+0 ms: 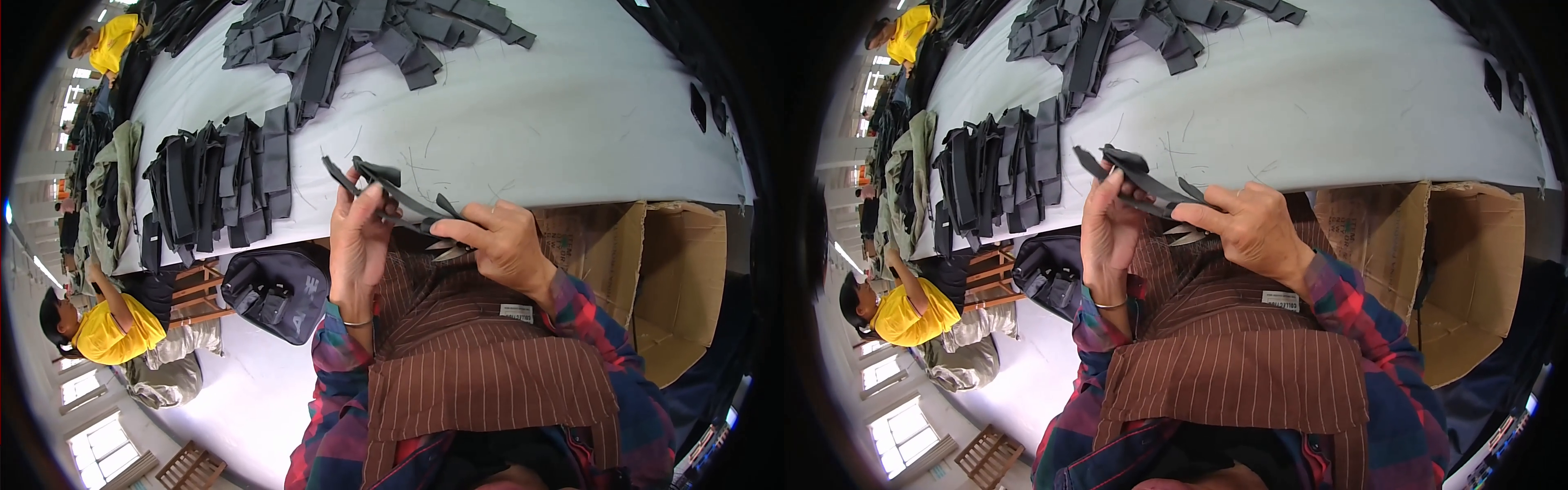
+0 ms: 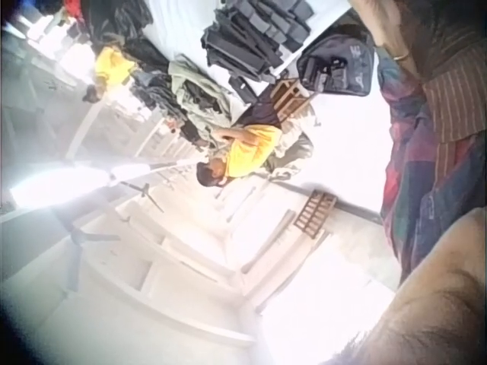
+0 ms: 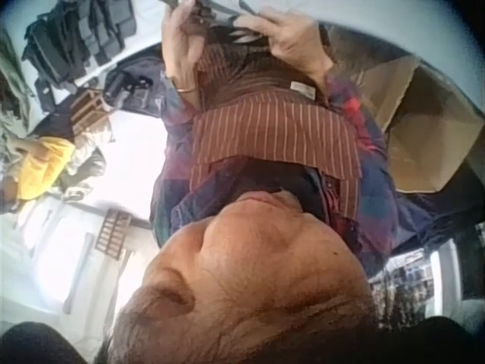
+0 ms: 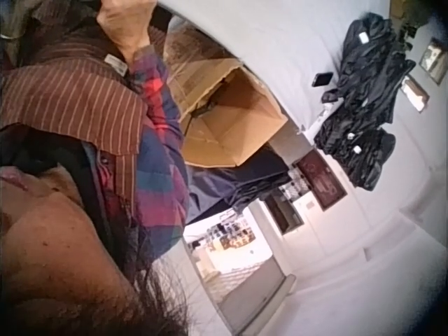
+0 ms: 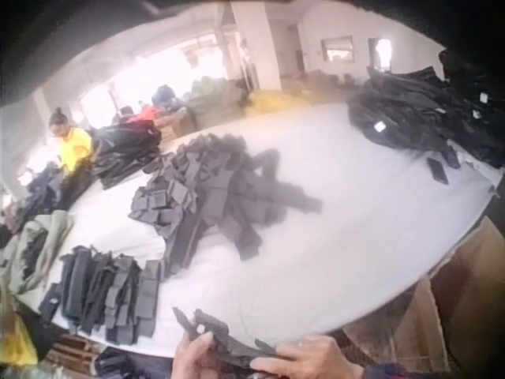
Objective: The recorder uses a small thread clipper to trim loose threads from black fabric straps on a work table.
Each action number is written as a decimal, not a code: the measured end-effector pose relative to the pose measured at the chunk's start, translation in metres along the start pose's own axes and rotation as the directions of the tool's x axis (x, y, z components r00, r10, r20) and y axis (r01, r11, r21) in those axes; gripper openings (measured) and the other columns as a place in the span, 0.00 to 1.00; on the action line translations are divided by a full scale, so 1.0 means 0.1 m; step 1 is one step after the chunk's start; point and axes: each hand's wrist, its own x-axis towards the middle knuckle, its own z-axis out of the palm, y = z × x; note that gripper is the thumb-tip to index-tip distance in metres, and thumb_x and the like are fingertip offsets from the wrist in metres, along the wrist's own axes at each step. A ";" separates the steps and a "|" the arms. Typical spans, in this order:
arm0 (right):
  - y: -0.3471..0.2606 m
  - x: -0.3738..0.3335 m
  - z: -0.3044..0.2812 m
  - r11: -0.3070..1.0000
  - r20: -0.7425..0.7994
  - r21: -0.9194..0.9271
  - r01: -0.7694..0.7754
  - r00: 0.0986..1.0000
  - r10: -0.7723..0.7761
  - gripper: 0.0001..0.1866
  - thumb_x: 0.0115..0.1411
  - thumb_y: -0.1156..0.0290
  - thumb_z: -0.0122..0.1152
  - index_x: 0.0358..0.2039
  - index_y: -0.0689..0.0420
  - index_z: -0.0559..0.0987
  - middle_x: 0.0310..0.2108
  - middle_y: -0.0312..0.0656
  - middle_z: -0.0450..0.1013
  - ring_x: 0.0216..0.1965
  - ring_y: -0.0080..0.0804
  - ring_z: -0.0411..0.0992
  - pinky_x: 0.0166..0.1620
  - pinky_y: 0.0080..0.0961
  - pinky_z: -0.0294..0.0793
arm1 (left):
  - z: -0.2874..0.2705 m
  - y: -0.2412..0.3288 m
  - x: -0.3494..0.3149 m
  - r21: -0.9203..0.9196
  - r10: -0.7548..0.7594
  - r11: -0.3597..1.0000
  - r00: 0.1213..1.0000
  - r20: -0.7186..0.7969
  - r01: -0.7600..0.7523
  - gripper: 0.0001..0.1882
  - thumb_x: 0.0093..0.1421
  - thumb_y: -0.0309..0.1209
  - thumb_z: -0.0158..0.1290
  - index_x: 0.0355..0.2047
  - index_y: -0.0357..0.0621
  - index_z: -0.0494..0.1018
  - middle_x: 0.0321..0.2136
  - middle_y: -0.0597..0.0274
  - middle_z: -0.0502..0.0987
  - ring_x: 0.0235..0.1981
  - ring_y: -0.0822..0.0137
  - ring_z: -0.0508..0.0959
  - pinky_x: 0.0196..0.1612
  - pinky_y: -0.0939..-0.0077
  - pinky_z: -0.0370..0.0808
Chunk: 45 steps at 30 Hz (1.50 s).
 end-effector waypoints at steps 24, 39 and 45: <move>-0.11 0.23 -0.07 0.973 -0.055 -0.020 -0.228 0.972 0.227 0.13 0.52 0.77 0.60 0.40 0.57 0.78 0.27 0.41 0.69 0.28 0.40 0.70 0.31 0.33 0.69 | 0.20 -0.22 -0.17 0.527 0.351 0.756 0.920 0.174 -0.388 0.46 0.49 0.16 0.58 0.66 0.42 0.46 0.41 0.64 0.72 0.40 0.74 0.72 0.47 0.79 0.71; -0.09 0.28 0.11 0.943 -0.044 -0.285 -0.173 0.985 0.168 0.06 0.47 0.74 0.57 0.29 0.55 0.76 0.25 0.37 0.66 0.27 0.33 0.70 0.29 0.31 0.69 | 0.27 -0.26 -0.22 0.511 0.318 0.776 0.929 0.189 -0.370 0.45 0.50 0.14 0.56 0.65 0.43 0.46 0.44 0.58 0.72 0.45 0.70 0.73 0.51 0.75 0.71; -0.09 0.29 0.07 0.950 -0.069 -0.264 -0.169 0.985 0.156 0.07 0.47 0.75 0.56 0.29 0.54 0.77 0.24 0.36 0.69 0.27 0.33 0.71 0.29 0.30 0.68 | 0.30 -0.21 -0.24 0.550 0.305 0.756 0.934 0.184 -0.355 0.45 0.49 0.14 0.56 0.65 0.43 0.46 0.45 0.57 0.72 0.45 0.71 0.73 0.51 0.76 0.71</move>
